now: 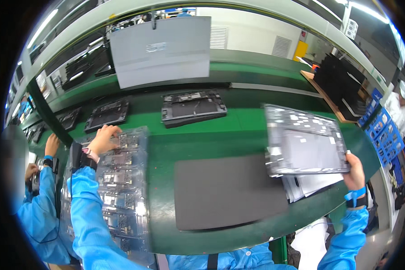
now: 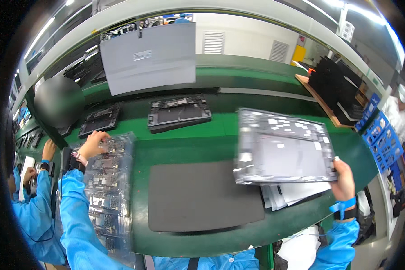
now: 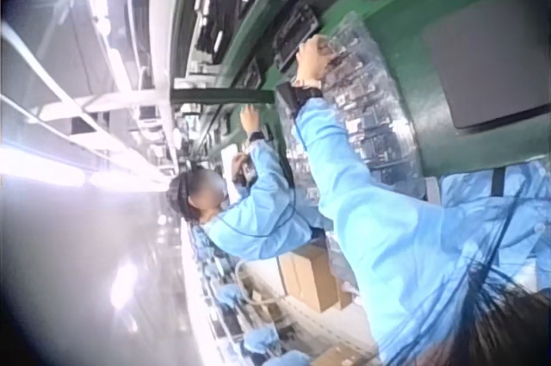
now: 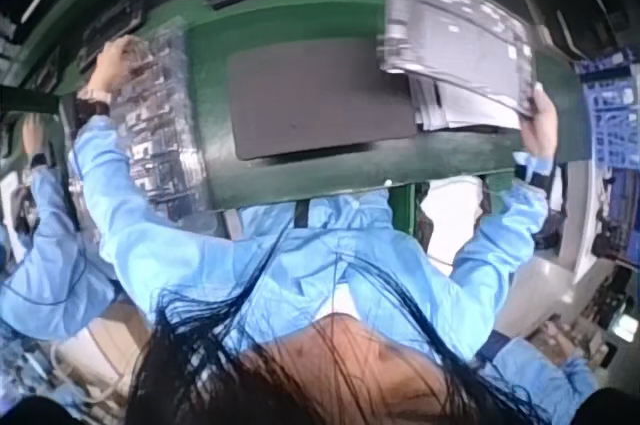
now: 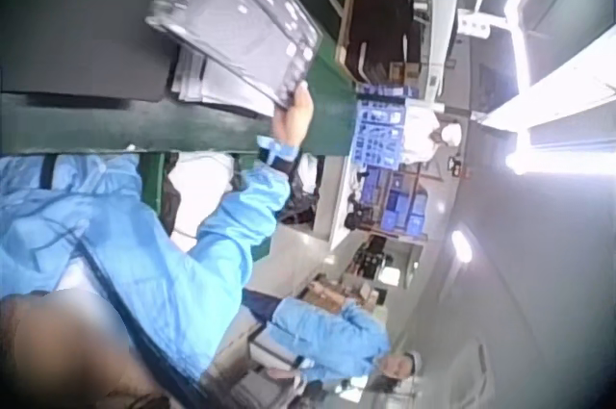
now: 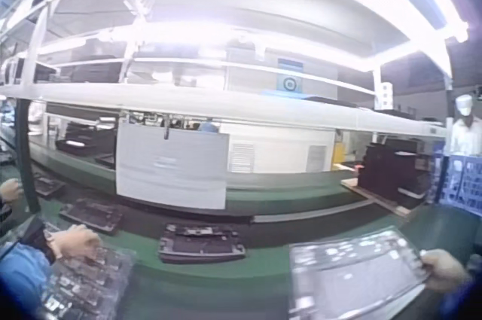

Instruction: The person installs motherboards, circuit boards, and internal cables into a tablet chassis by hand.

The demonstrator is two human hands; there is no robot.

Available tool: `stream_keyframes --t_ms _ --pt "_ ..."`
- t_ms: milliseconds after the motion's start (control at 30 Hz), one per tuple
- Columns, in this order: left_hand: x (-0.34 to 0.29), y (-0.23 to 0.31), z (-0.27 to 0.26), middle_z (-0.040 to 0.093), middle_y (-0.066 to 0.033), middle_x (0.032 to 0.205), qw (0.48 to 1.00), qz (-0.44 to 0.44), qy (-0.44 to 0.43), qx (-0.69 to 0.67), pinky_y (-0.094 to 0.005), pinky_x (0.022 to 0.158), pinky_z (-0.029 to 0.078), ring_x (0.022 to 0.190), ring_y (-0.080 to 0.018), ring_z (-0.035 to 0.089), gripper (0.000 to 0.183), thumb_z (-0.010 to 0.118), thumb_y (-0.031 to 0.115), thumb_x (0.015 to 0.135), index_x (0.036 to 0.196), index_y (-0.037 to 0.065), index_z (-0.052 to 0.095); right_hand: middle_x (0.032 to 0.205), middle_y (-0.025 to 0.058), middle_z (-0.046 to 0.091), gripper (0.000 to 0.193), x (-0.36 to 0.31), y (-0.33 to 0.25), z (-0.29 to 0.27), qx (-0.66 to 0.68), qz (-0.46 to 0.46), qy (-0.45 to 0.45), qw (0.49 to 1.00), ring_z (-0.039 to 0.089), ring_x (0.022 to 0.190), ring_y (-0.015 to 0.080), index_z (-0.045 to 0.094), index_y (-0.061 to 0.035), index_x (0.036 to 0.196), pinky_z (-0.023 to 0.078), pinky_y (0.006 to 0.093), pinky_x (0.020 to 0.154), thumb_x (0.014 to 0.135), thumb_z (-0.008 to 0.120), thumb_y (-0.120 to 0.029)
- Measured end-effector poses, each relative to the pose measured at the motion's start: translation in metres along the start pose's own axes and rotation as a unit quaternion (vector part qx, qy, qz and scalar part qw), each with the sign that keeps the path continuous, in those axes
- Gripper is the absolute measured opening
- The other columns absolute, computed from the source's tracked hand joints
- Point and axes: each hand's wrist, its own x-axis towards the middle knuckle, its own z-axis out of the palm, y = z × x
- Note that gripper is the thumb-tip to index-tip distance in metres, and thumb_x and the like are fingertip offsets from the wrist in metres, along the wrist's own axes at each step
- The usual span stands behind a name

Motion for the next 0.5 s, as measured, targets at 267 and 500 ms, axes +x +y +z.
stream_keyframes --t_ms 267,500 --pt "-0.002 0.001 -0.009 0.055 -0.006 0.083 0.989 0.106 0.1 -0.013 -0.0318 0.072 0.042 0.083 -0.0236 0.052 0.019 0.073 0.004 0.063 0.078 0.004 0.063 0.094 0.0033 0.06 0.017 -0.069 0.034 0.112 0.018 0.152 -0.126 0.98 0.057 0.085 0.0093 0.054 -0.0021 0.105 0.047 0.0257 0.076 0.096 0.046 -0.014" --pt "0.004 0.012 -0.035 0.044 0.0075 0.072 0.881 -0.035 0.316 -0.35 -0.0224 0.052 0.029 0.065 -0.0008 0.037 0.017 0.061 0.011 0.089 0.077 0.005 0.05 0.062 0.0042 0.06 0.019 -0.074 0.017 0.133 -0.372 0.022 -0.255 0.893 0.051 0.053 0.0086 0.063 0.004 0.084 0.043 0.023 0.051 0.08 0.069 -0.014"
